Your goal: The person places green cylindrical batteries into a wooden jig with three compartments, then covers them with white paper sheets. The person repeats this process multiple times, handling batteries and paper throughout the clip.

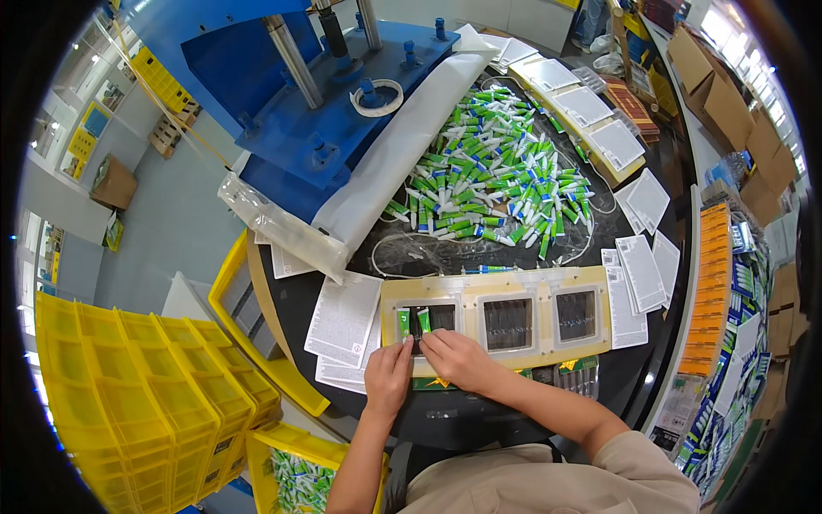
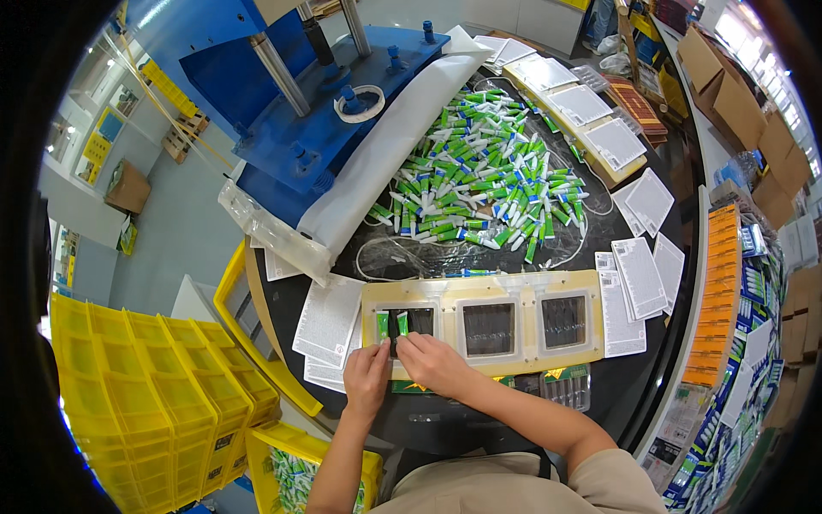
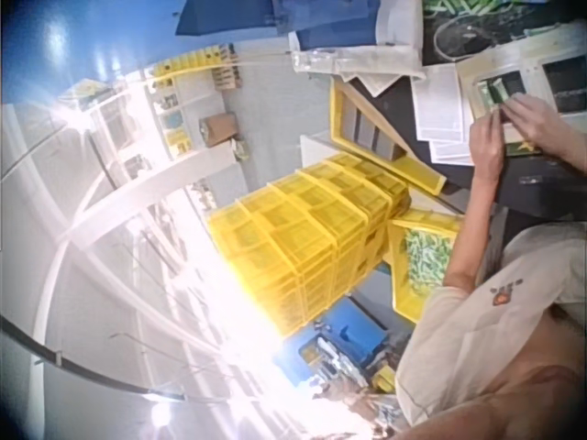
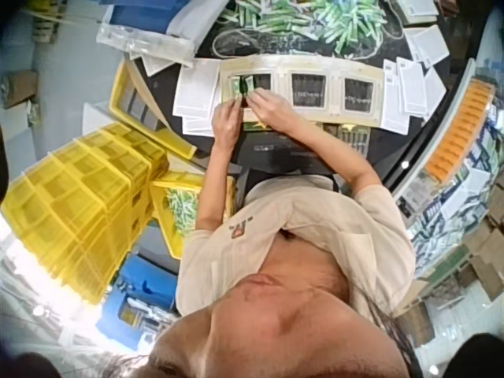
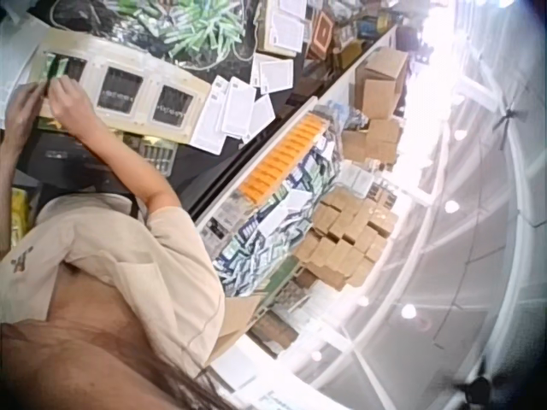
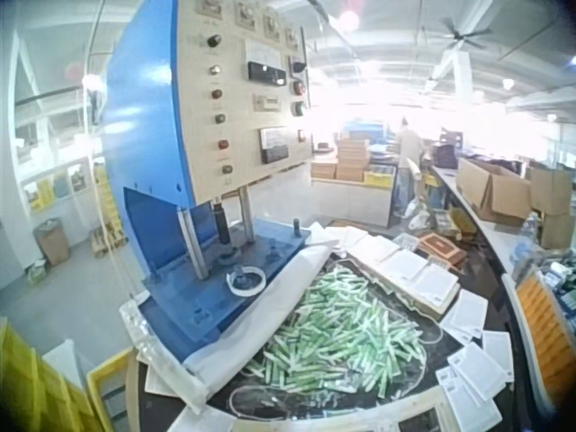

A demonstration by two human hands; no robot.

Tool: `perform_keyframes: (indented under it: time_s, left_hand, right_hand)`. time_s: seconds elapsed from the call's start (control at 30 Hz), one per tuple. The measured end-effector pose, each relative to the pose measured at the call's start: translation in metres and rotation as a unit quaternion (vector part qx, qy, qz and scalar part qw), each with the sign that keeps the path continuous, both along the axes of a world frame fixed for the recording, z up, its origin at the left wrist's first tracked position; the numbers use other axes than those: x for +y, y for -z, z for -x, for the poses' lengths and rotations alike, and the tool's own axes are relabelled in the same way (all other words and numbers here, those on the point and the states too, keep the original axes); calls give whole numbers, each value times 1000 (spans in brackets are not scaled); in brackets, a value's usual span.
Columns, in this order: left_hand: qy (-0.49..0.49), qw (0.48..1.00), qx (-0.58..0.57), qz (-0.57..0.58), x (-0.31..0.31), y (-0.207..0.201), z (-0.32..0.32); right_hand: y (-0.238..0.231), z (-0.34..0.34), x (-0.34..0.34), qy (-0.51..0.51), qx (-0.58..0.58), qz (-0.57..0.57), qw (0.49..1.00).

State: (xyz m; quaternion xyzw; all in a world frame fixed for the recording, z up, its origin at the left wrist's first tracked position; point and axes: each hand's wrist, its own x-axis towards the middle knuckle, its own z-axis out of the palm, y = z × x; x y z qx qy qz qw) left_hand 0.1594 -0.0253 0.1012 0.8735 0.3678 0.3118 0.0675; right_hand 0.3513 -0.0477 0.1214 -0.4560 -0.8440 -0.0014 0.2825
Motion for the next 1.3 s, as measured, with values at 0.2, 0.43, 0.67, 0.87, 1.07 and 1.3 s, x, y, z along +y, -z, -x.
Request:
perform_keyframes:
  time_s: [0.2, 0.43, 0.67, 0.87, 1.07, 1.3]
  left_hand:
    - [11, 1000, -16, 13, 0, 2, -4]
    - [10, 998, -29, 59, 0, -13, 1]
    - [17, 998, 29, 49, 32, -34, -12]
    - [31, 994, 98, -50, 182, -13, -96]
    - [169, 921, 337, -100, 245, -8, -127]
    - [29, 942, -218, 252, 163, -51, -81]
  right_hand:
    - [9, 4, 1, 6, 33, 31, 999]
    - [2, -14, 11, 49, 179, 55, 981]
    - [-1, -100, 120, 251, 140, 34, 957]
    - [25, -98, 166, 225, -42, 111, 967]
    - [22, -104, 177, 171, -107, 126, 971]
    - [-28, -79, 66, 99, 227, 118, 962]
